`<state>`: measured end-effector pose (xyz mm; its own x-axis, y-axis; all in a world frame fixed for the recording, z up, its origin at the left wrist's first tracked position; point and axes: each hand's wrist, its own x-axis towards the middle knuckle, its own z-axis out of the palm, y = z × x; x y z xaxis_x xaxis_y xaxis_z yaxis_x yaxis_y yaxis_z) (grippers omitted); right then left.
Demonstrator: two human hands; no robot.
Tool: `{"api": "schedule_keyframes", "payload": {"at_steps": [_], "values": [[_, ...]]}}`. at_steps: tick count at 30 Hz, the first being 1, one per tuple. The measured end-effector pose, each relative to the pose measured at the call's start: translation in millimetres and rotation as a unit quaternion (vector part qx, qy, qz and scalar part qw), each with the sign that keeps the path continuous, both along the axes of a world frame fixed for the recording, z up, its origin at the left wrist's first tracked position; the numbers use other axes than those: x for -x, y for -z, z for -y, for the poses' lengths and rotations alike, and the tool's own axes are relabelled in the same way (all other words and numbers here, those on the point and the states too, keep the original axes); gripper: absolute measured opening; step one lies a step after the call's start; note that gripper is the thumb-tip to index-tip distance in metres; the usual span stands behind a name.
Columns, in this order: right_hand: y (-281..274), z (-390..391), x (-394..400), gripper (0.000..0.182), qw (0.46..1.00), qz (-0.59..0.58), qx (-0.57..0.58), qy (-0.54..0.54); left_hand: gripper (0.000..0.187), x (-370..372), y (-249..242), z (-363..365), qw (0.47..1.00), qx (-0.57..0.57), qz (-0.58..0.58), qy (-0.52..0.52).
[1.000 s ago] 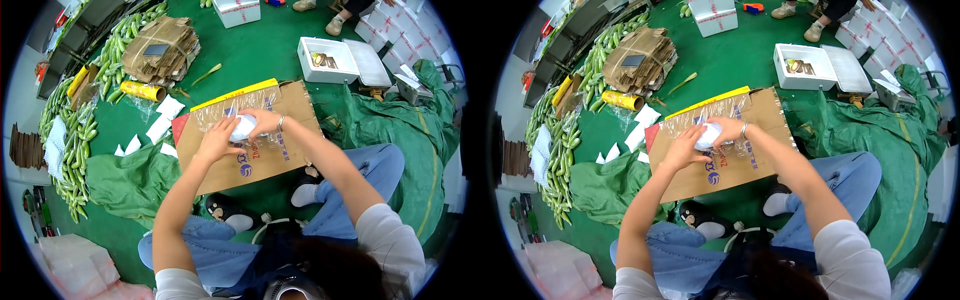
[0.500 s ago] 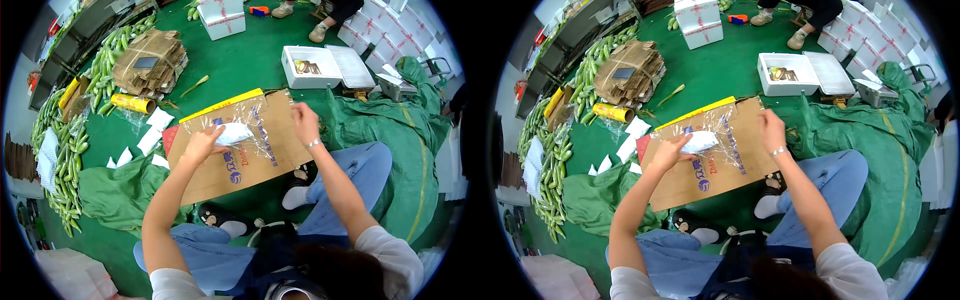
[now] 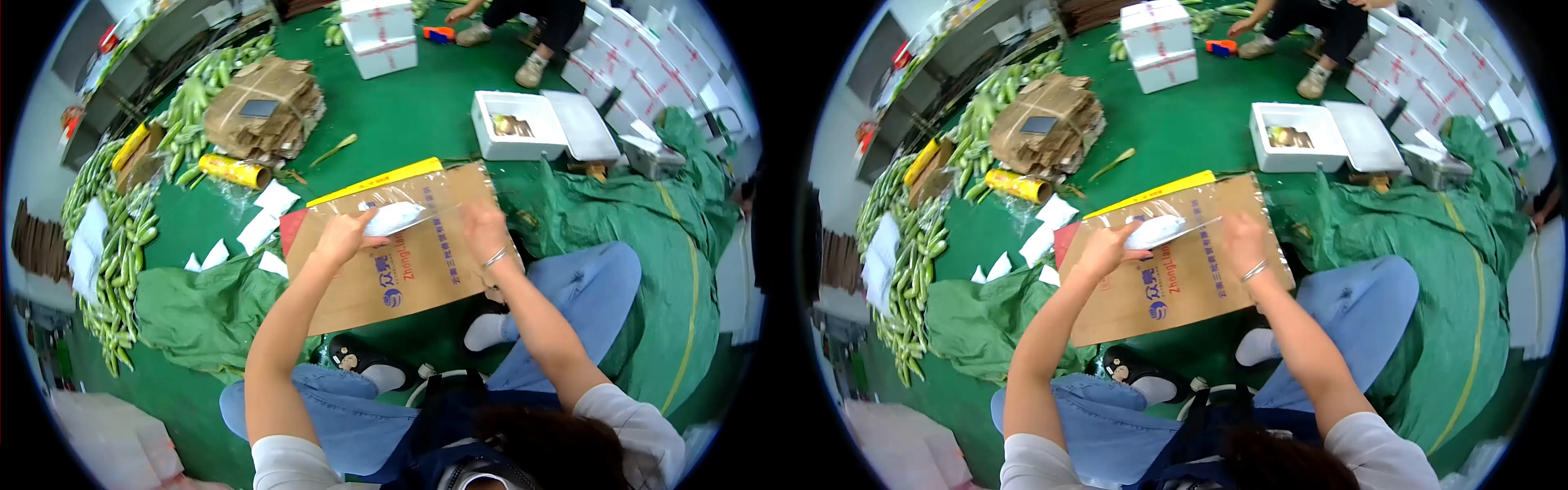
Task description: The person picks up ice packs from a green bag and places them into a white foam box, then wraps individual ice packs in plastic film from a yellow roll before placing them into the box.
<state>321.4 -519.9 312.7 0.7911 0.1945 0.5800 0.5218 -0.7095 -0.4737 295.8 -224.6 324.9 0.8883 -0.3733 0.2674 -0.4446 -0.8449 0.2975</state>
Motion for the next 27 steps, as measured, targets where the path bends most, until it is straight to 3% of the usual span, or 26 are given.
{"api": "schedule_keyframes", "payload": {"at_steps": [2, 3, 4, 5, 6, 8, 10, 11, 13, 14, 15, 17, 18, 21, 22, 23, 25, 26, 27], "values": [[-38.3, -6.3, -28.6, 0.011, 0.999, 0.044, 0.011, -0.015, 0.070, 5.6, -13.0, 5.3, 0.993, 0.011, -0.108, -0.048], [-48.3, -12.1, -46.5, 0.011, 0.997, 0.030, 0.062, -0.025, 0.064, 15.2, -21.6, 13.5, 0.988, 0.033, -0.143, -0.049], [-69.5, -31.1, -50.5, 0.012, 0.993, 0.012, -0.081, -0.084, 0.059, 23.5, -26.2, 20.7, 0.982, 0.053, -0.170, -0.066], [-91.4, -48.7, -51.4, 0.012, 0.992, -0.044, -0.012, -0.117, 0.054, 27.3, -23.2, 26.5, 0.978, 0.019, -0.202, -0.059], [-100.7, -68.1, -48.4, 0.010, 0.979, -0.062, 0.148, -0.129, 0.052, 38.1, -40.7, 34.8, 0.973, 0.020, -0.222, -0.065], [-88.9, -95.0, -23.4, 0.006, 0.955, -0.032, 0.243, -0.169, 0.052, 47.3, -44.0, 37.0, 0.990, 0.000, -0.140, -0.027], [-68.7, -80.0, 9.8, 0.005, 0.943, -0.070, 0.254, -0.202, 0.054, 54.2, -48.8, 30.0, 0.987, 0.101, -0.115, 0.047], [-72.5, -69.6, 29.9, 0.012, 0.934, -0.079, 0.247, -0.245, 0.054, 50.3, -42.0, 24.6, 0.988, 0.097, -0.113, 0.042], [-61.9, -43.8, 72.7, 0.034, 0.924, -0.076, 0.200, -0.318, 0.054, 42.2, -25.9, 18.9, 0.934, 0.067, -0.349, 0.046], [-47.0, -34.0, 89.4, 0.050, 0.923, -0.062, 0.153, -0.349, 0.058, 45.5, -45.6, 19.2, 0.902, 0.065, -0.421, 0.063], [-50.1, -27.1, 101.5, 0.081, 0.896, -0.060, 0.213, -0.386, 0.058, 41.5, -34.0, 15.9, 0.903, 0.061, -0.420, 0.065], [-59.4, -25.8, 112.5, 0.095, 0.877, -0.102, 0.284, -0.374, 0.063, 28.7, 7.7, 15.6, 0.871, 0.118, -0.469, 0.089], [-44.9, -25.0, 111.1, 0.095, 0.878, -0.101, 0.281, -0.374, 0.067, 27.2, 16.1, 20.3, 0.834, 0.114, -0.537, 0.058], [-7.1, -25.1, 100.5, 0.099, 0.894, -0.068, 0.252, -0.366, 0.068, 30.9, 35.5, 25.6, 0.810, 0.132, -0.567, 0.072], [-9.3, -27.1, 98.1, 0.100, 0.883, -0.117, 0.249, -0.379, 0.070, 31.5, 46.1, 24.1, 0.807, 0.195, -0.535, 0.154], [-9.3, -29.4, 95.8, 0.101, 0.870, -0.167, 0.245, -0.393, 0.070, 27.9, 60.4, 24.1, 0.808, 0.195, -0.535, 0.153], [-1.9, -37.2, 78.8, 0.099, 0.875, -0.110, 0.255, -0.396, 0.064, 21.2, 82.9, 24.5, 0.904, 0.096, -0.405, 0.098], [-7.9, -46.1, 64.3, 0.098, 0.856, -0.203, 0.288, -0.379, 0.064, 26.4, 68.3, 23.1, 0.903, 0.098, -0.407, 0.094], [-15.4, -56.2, 46.5, 0.096, 0.828, -0.292, 0.318, -0.358, 0.066, 35.6, 29.6, 25.8, 0.968, 0.005, -0.252, -0.002]]}}
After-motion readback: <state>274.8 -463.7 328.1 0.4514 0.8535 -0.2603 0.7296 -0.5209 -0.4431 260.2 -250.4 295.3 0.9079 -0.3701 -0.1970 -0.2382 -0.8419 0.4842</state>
